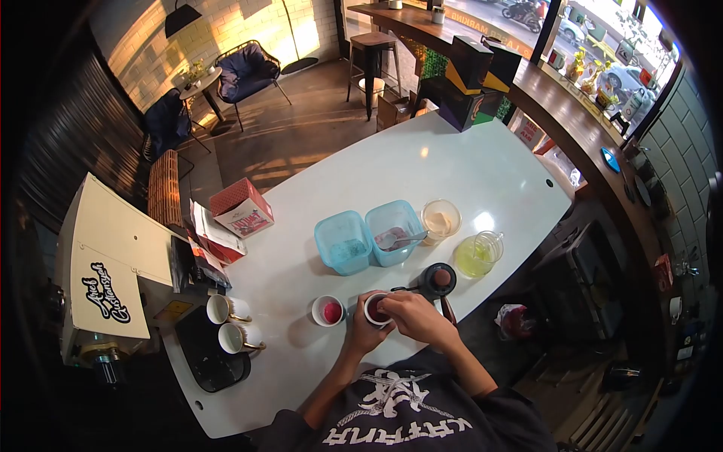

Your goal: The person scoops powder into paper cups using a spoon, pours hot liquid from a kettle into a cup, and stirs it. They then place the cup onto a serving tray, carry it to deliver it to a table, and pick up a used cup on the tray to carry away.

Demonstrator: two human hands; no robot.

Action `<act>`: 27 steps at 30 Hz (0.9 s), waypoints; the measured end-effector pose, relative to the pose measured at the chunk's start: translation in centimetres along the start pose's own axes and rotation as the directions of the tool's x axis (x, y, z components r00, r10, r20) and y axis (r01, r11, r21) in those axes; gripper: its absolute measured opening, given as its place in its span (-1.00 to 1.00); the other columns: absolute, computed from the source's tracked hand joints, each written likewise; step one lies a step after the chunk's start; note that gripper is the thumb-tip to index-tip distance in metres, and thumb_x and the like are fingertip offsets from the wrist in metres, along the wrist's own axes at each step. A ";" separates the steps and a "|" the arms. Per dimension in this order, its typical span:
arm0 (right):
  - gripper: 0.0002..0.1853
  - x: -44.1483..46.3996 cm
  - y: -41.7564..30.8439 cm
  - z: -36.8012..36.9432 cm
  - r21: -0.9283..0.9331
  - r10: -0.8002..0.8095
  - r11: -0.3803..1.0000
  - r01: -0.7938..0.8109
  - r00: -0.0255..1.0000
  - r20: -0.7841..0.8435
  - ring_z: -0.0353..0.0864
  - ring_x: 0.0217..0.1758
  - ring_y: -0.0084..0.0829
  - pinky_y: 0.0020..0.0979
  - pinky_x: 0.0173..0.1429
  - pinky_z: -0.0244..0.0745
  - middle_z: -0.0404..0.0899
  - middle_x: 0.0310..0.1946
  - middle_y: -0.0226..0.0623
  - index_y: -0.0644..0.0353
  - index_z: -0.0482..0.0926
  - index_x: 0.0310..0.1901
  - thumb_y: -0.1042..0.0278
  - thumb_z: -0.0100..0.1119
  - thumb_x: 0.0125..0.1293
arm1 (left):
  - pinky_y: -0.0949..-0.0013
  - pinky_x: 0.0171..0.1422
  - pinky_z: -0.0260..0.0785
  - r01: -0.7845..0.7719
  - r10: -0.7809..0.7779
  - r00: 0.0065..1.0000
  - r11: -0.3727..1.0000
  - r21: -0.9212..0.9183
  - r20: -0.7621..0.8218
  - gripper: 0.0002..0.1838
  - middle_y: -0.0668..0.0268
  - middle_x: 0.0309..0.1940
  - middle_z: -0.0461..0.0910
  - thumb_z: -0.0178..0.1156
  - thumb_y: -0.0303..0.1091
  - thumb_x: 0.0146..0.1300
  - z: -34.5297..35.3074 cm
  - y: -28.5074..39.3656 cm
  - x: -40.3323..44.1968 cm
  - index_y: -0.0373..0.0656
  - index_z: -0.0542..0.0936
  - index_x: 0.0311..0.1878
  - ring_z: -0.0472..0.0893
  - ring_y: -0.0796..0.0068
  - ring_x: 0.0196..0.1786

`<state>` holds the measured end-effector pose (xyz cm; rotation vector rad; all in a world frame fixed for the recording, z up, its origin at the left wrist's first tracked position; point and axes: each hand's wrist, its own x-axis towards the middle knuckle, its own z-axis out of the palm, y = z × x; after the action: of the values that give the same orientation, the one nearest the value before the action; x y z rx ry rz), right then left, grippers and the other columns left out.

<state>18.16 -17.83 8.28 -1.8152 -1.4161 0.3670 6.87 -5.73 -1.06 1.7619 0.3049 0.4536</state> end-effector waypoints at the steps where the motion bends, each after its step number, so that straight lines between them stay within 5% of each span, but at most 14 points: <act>1: -0.73 0.0 0.0 -0.3 -0.033 0.006 0.999 -0.006 1.000 0.017 0.60 -0.18 0.05 -0.07 -0.10 0.53 0.56 -0.33 -0.04 0.35 0.56 -0.19 0.65 0.15 0.00 | 0.24 0.21 0.50 -0.010 0.010 1.000 1.000 0.022 0.001 -0.20 0.08 0.08 0.57 0.58 -0.46 -0.06 0.0 -0.1 0.0 -0.21 0.33 0.23 0.63 0.21 0.14; 11: -0.75 0.4 0.7 0.5 0.016 0.032 0.999 -0.031 0.995 -0.099 0.61 -0.18 0.06 -0.10 -0.10 0.54 0.59 -0.32 -0.02 0.37 0.57 -0.17 0.63 0.17 0.06 | 0.22 0.22 0.48 -0.028 0.030 0.999 0.997 0.077 -0.017 -0.20 0.08 0.07 0.57 0.58 -0.43 -0.04 -0.1 0.0 0.0 -0.22 0.33 0.24 0.62 0.22 0.16; 18: -0.78 -0.1 -0.2 -0.4 -0.020 0.055 0.998 -0.054 0.997 0.048 0.63 -0.12 0.05 -0.08 -0.05 0.55 0.63 -0.25 -0.03 0.33 0.56 -0.25 0.60 0.19 -0.02 | 0.24 0.19 0.50 -0.014 0.013 1.000 1.000 0.016 0.006 -0.21 0.08 0.07 0.58 0.58 -0.44 -0.06 -0.1 -0.1 0.1 -0.22 0.34 0.23 0.64 0.20 0.12; 27: -0.72 0.6 0.6 0.0 -0.023 0.040 0.999 -0.042 0.996 -0.085 0.60 -0.16 0.07 -0.09 -0.05 0.54 0.58 -0.29 0.00 0.37 0.54 -0.15 0.65 0.13 0.03 | 0.24 0.22 0.49 -0.050 0.049 0.999 0.995 0.088 0.013 -0.22 0.09 0.08 0.57 0.55 -0.45 -0.03 -0.5 0.6 0.1 -0.20 0.33 0.24 0.63 0.22 0.14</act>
<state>18.82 -17.34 7.98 -1.8606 -1.3324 0.2917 6.75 -5.40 -0.38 1.8613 0.2771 0.4721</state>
